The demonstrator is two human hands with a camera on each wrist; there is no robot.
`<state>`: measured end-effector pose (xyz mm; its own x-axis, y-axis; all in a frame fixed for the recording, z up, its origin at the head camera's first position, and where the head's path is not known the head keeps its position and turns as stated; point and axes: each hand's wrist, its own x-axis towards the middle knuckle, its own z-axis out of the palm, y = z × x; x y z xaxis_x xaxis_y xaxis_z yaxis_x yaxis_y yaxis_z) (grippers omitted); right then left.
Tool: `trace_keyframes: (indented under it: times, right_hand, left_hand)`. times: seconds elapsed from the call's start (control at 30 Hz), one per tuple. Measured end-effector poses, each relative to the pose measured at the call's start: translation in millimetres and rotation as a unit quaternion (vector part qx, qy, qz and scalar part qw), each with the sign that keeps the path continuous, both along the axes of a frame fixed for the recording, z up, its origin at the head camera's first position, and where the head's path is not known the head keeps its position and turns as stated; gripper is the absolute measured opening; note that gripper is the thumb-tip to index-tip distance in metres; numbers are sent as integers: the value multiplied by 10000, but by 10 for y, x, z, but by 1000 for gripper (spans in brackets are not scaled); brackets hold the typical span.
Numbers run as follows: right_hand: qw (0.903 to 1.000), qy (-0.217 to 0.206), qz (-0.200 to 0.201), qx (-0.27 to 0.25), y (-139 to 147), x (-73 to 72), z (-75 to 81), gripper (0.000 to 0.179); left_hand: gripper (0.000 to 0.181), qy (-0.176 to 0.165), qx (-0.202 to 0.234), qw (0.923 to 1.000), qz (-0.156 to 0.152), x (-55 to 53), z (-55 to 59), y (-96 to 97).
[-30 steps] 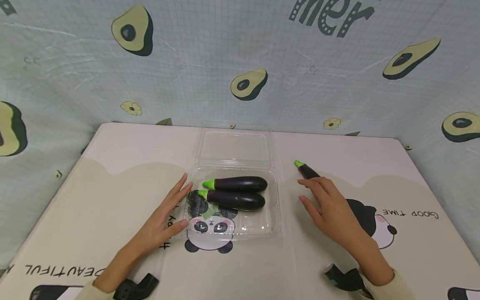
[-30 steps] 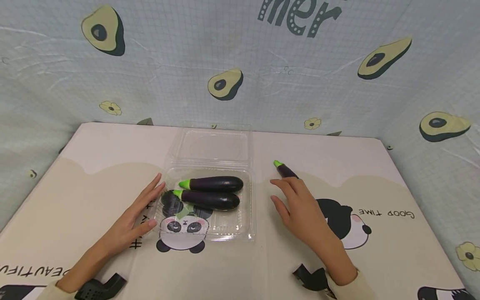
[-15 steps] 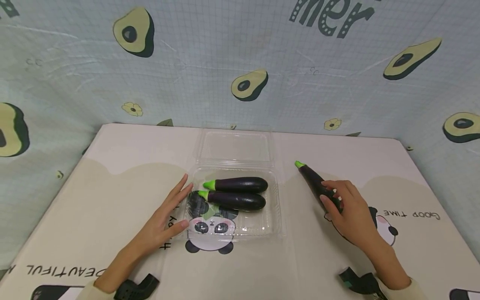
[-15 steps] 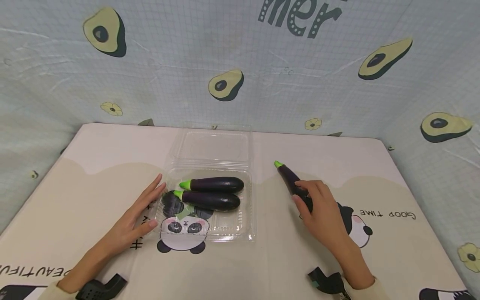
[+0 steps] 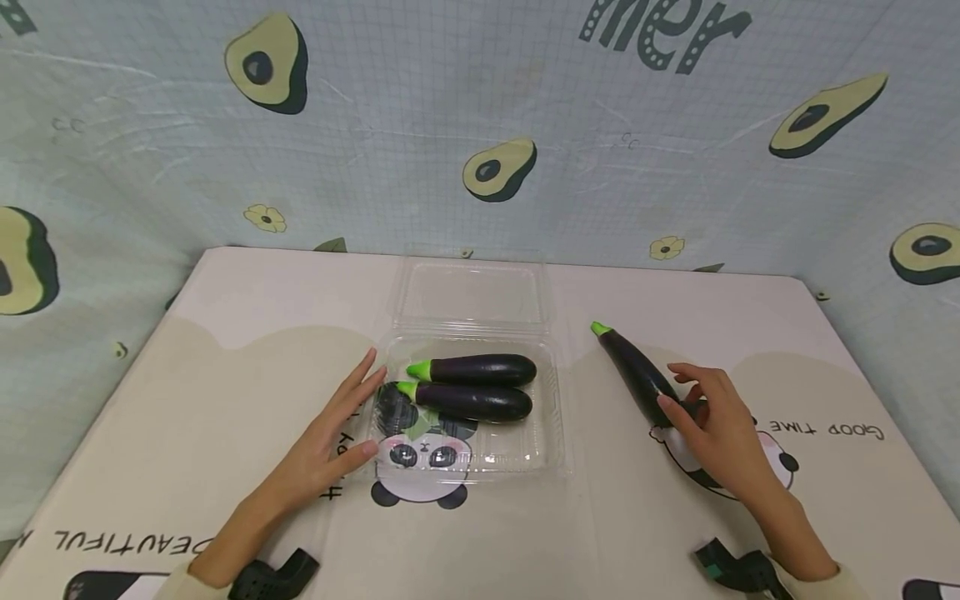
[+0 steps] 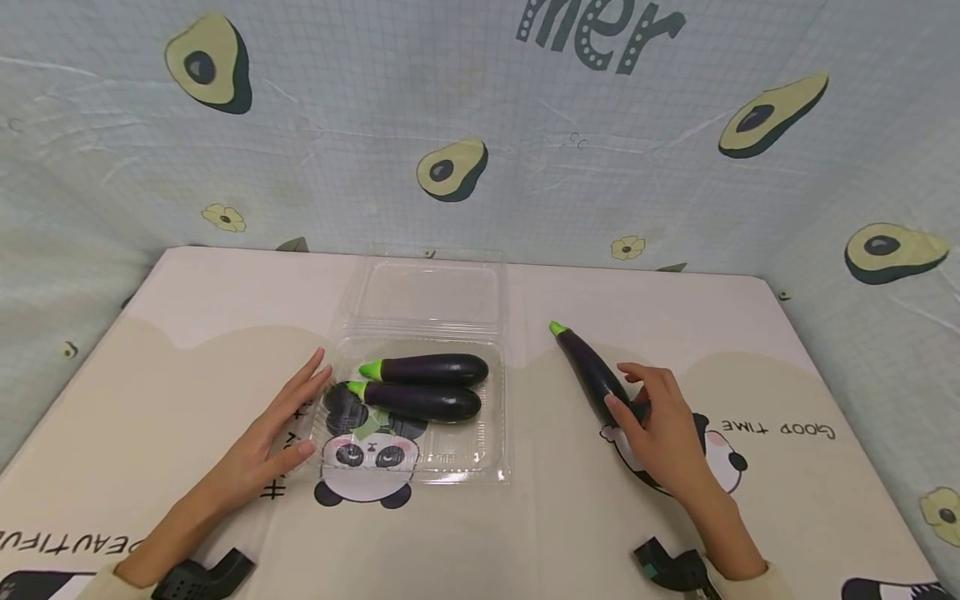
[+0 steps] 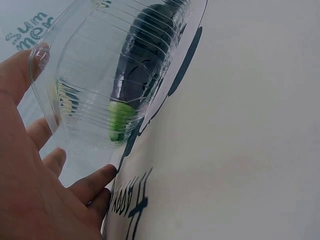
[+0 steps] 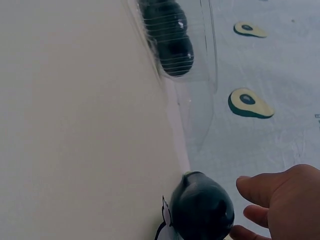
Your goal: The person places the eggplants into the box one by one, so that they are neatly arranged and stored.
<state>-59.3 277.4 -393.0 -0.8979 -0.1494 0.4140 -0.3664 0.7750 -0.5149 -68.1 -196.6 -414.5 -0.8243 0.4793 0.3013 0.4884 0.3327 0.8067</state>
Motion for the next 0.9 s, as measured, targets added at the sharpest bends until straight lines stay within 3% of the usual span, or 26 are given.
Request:
trace_keyframes:
  times: [0.9]
  right_hand:
    - [9950, -990, -92, 111, 20, -8, -143, 55]
  left_hand:
    - [77, 42, 18, 10000, -25, -13, -2, 0]
